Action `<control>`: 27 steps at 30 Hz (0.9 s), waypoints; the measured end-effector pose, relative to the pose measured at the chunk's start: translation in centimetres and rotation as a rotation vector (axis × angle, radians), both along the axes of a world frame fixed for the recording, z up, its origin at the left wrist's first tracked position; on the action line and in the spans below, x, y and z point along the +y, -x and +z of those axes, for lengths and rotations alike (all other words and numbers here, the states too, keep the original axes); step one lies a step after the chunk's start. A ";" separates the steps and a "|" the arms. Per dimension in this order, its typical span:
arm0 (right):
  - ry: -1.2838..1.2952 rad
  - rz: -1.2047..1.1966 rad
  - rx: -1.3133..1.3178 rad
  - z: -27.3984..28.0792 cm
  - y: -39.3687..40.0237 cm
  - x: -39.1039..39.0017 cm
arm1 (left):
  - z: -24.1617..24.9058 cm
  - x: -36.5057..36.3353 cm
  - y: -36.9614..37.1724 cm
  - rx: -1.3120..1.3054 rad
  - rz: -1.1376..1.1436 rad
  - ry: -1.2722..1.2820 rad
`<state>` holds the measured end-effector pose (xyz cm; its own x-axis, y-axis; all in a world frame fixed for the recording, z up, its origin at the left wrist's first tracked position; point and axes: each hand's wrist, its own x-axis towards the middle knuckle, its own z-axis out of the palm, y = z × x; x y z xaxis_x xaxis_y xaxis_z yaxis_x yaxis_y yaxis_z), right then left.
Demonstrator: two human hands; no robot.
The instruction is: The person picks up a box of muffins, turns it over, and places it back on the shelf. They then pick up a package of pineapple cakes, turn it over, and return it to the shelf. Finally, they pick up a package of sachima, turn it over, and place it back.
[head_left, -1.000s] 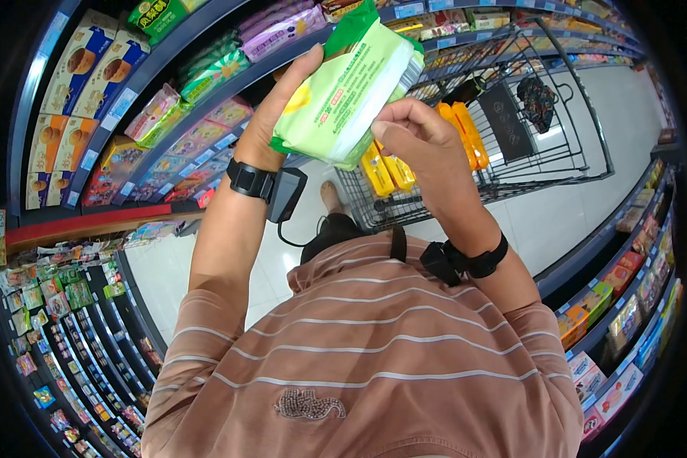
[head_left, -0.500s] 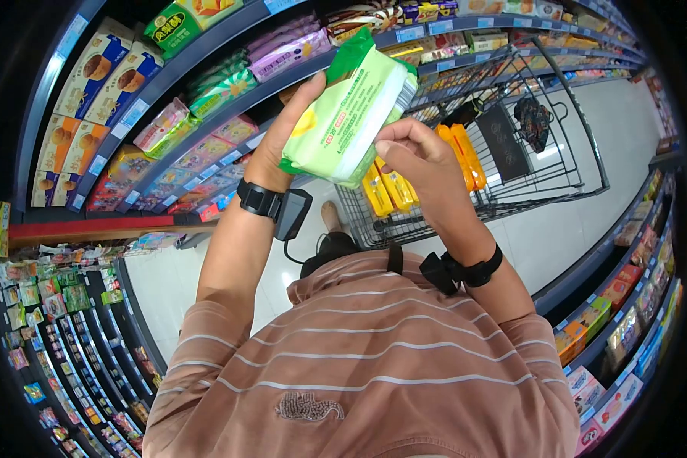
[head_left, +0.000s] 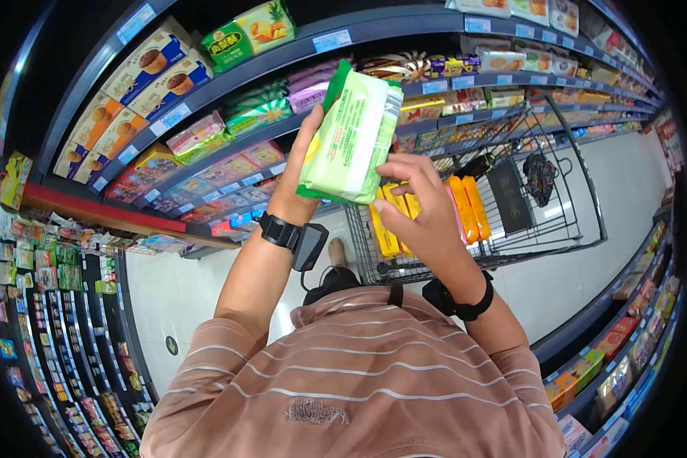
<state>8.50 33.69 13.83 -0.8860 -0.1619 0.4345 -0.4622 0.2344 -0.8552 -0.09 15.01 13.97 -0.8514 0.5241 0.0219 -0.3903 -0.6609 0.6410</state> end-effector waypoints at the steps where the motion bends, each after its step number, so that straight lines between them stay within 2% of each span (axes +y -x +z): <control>1: -0.008 0.017 0.005 0.2 -0.2 -0.2 | 0.1 -0.2 -0.2 -0.007 0.000 -0.018; 6: -0.098 0.024 0.186 0.7 -0.7 -0.8 | 0.6 -0.9 -1.1 0.000 -0.012 -0.050; 12: -0.139 0.013 0.274 0.8 -1.4 -0.8 | 1.0 -1.0 -2.0 0.037 -0.019 -0.035; 19: -0.088 0.047 0.244 1.2 -2.1 0.0 | 0.6 -0.9 -1.8 0.034 -0.147 -0.145; 25: -0.035 0.078 0.175 1.6 -2.7 0.4 | 0.0 -1.2 -0.7 -0.053 -0.194 -0.013; 27: -0.040 0.092 0.175 1.8 -2.7 0.4 | -0.4 -1.3 -0.4 -0.090 -0.197 -0.068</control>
